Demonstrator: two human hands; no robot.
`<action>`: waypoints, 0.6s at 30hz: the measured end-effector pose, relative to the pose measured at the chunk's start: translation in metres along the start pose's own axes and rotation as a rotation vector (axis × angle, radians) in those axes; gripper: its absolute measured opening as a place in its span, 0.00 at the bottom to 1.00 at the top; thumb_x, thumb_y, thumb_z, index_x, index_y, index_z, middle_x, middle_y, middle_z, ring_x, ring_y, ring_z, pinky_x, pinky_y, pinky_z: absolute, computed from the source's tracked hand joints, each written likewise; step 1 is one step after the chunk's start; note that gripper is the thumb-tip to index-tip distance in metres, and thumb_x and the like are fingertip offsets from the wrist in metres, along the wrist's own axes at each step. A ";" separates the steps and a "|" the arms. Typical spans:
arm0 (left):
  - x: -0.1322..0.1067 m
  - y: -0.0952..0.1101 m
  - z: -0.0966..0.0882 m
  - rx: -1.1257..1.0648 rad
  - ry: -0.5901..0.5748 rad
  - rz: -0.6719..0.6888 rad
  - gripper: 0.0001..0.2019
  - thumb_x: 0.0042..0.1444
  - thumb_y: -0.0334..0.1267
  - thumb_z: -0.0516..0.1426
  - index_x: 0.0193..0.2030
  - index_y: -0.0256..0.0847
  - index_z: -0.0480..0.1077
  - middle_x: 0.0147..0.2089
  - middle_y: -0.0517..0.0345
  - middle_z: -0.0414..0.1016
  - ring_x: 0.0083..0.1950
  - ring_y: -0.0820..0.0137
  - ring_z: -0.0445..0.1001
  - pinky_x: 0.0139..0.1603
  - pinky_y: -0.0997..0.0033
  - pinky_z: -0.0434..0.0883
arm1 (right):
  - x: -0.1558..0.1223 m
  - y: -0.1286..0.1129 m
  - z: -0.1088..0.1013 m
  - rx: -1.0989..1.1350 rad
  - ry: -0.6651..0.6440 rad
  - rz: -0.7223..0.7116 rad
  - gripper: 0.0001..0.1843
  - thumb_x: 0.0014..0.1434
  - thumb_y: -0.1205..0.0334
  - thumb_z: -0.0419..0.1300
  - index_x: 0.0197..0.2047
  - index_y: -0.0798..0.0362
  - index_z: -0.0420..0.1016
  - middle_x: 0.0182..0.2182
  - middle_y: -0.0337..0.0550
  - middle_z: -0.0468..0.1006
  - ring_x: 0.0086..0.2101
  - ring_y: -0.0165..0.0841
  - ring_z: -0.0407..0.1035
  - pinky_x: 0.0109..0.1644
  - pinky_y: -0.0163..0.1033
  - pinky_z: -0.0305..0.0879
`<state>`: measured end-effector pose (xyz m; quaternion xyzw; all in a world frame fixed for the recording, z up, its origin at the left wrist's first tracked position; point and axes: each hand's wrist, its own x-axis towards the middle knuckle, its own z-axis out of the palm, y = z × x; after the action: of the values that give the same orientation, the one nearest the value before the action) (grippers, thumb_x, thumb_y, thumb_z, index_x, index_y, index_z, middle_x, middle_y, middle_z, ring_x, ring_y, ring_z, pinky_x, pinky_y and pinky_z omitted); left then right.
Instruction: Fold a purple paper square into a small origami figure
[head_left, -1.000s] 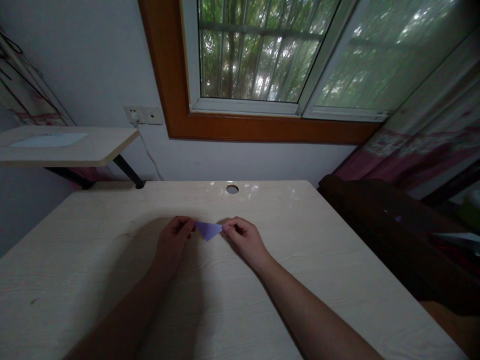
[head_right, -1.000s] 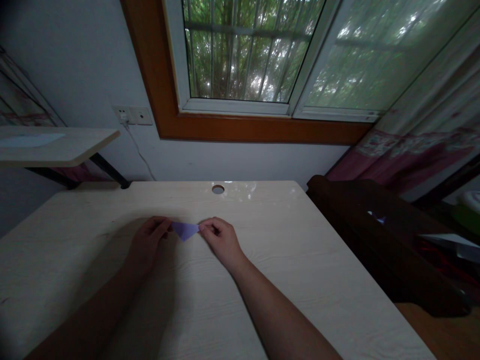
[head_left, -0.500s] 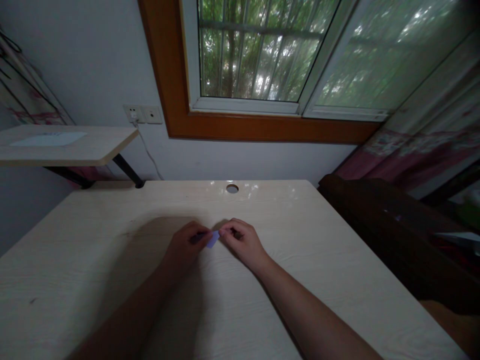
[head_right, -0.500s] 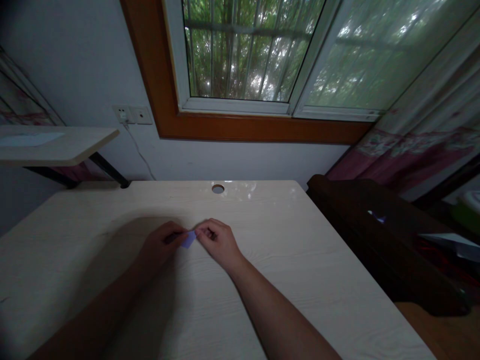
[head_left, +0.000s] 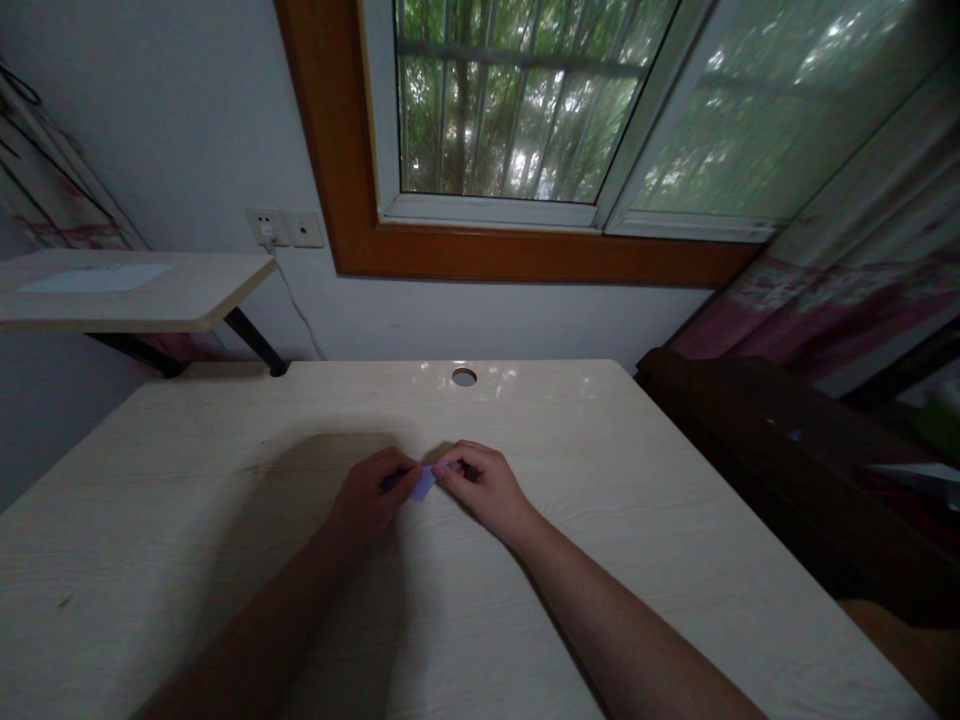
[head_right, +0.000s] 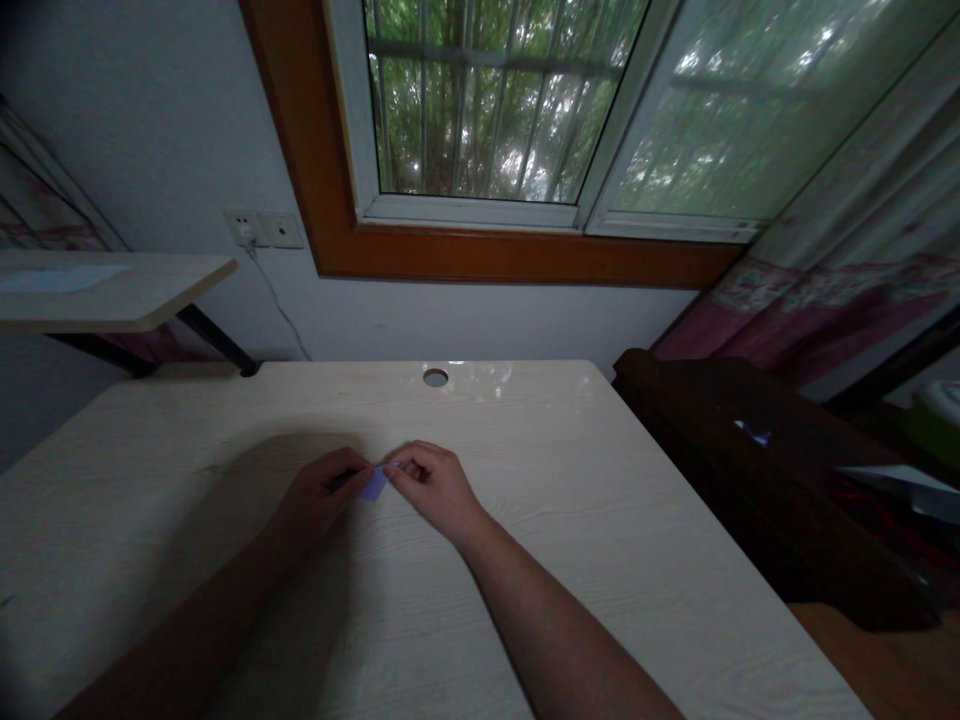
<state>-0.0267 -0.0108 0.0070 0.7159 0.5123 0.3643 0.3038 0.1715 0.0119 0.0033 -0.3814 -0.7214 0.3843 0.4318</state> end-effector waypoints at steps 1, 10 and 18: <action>0.000 0.000 -0.001 -0.010 0.002 -0.013 0.12 0.61 0.44 0.55 0.34 0.39 0.74 0.32 0.58 0.73 0.35 0.70 0.70 0.37 0.72 0.64 | 0.000 0.001 0.000 0.018 0.012 0.029 0.07 0.59 0.59 0.63 0.33 0.52 0.79 0.27 0.40 0.74 0.28 0.29 0.66 0.32 0.34 0.59; -0.001 -0.002 -0.002 -0.126 0.078 -0.117 0.10 0.61 0.42 0.55 0.33 0.39 0.73 0.31 0.60 0.71 0.34 0.71 0.69 0.35 0.72 0.65 | 0.003 0.010 -0.002 0.390 0.113 0.272 0.09 0.56 0.56 0.64 0.31 0.54 0.77 0.24 0.38 0.75 0.27 0.29 0.67 0.34 0.35 0.61; -0.002 -0.013 0.006 -0.024 0.149 0.311 0.15 0.58 0.31 0.58 0.52 0.46 0.71 0.55 0.50 0.67 0.51 0.66 0.71 0.47 0.66 0.74 | 0.008 0.006 -0.005 0.572 0.163 0.361 0.13 0.54 0.54 0.66 0.26 0.55 0.76 0.21 0.40 0.76 0.22 0.27 0.67 0.30 0.34 0.62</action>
<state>-0.0281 -0.0095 -0.0071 0.7539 0.4122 0.4648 0.2136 0.1744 0.0220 0.0024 -0.3957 -0.4686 0.6094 0.5026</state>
